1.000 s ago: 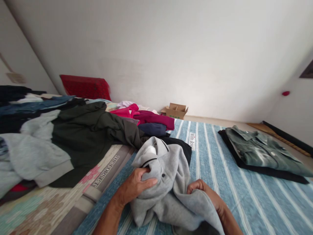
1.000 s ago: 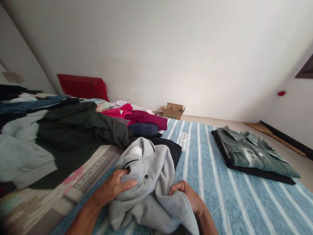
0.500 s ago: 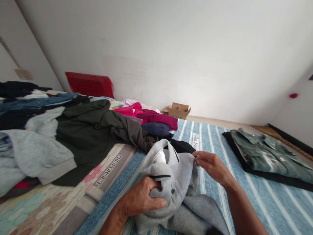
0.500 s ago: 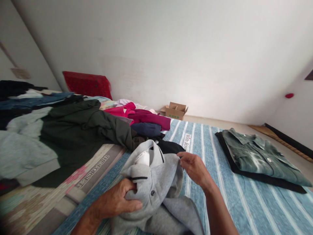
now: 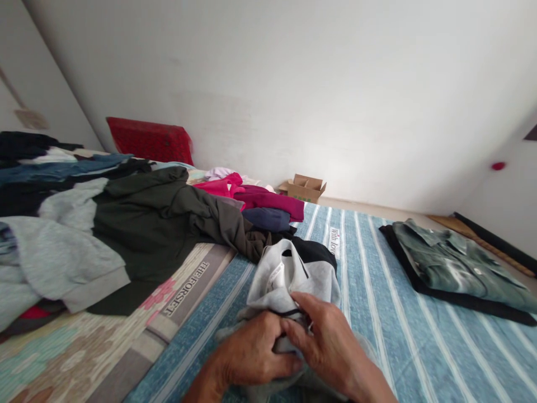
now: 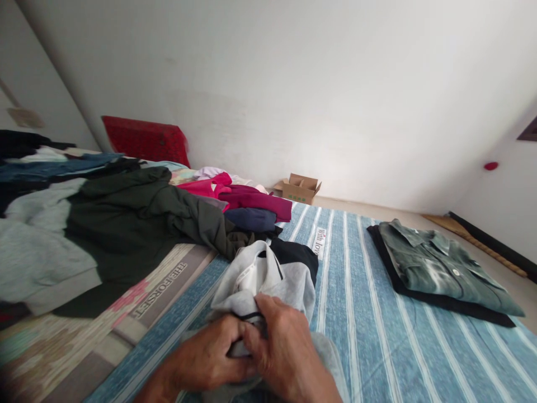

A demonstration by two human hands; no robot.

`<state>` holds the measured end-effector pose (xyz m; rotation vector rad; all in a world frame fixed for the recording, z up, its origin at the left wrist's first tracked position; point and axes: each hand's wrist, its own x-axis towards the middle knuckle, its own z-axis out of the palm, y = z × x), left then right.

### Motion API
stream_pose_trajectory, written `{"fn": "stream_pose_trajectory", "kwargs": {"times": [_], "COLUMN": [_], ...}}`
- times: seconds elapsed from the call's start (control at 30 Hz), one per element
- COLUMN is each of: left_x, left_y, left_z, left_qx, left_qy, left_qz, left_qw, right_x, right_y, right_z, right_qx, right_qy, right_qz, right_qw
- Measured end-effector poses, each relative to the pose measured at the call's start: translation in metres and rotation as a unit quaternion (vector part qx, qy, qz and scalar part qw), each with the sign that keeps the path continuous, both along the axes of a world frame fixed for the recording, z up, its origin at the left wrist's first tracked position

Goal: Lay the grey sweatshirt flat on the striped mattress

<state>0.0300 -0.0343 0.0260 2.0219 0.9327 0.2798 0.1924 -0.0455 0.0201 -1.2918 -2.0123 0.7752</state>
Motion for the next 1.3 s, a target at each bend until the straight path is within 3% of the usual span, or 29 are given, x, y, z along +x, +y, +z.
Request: {"fn": "stream_pose_trajectory", "kwargs": {"times": [0.17, 0.33, 0.43, 0.53, 0.67, 0.8, 0.9, 1.07, 1.2, 1.3], "left_x": [0.005, 0.009, 0.008, 0.004, 0.001, 0.006, 0.012, 0.024, 0.029, 0.031], "left_y": [-0.01, -0.026, -0.035, -0.038, -0.039, -0.04, -0.041, -0.028, -0.005, 0.006], "left_z": [0.009, 0.02, 0.02, 0.016, 0.012, 0.008, 0.005, 0.001, -0.003, -0.003], "left_qx": [0.034, 0.082, 0.105, 0.119, 0.143, 0.168, 0.196, 0.248, 0.286, 0.244], "left_qy": [0.106, 0.084, 0.064, 0.069, 0.057, 0.035, 0.023, 0.009, 0.041, 0.097], "left_qz": [0.022, 0.036, 0.055, 0.068, 0.085, 0.089, 0.079, 0.109, 0.145, 0.125], "left_qw": [0.994, 0.992, 0.991, 0.988, 0.984, 0.981, 0.977, 0.963, 0.946, 0.957], "right_x": [0.013, 0.033, 0.043, 0.056, 0.084, 0.121, 0.143, 0.158, 0.158, 0.156], "right_y": [-0.005, -0.006, -0.005, -0.001, 0.013, 0.026, 0.03, 0.026, 0.023, 0.023], "right_z": [-0.009, -0.021, -0.026, -0.029, -0.033, -0.047, -0.065, -0.097, -0.105, -0.105], "right_qx": [-0.035, -0.086, -0.124, -0.143, -0.085, -0.05, -0.063, -0.078, -0.093, -0.094], "right_qy": [0.084, 0.279, 0.398, 0.529, 0.652, 0.706, 0.713, 0.694, 0.692, 0.695], "right_qz": [-0.006, -0.061, -0.1, -0.138, -0.179, -0.212, -0.216, -0.233, -0.239, -0.246], "right_qw": [0.996, 0.955, 0.904, 0.825, 0.732, 0.674, 0.664, 0.676, 0.674, 0.669]}}
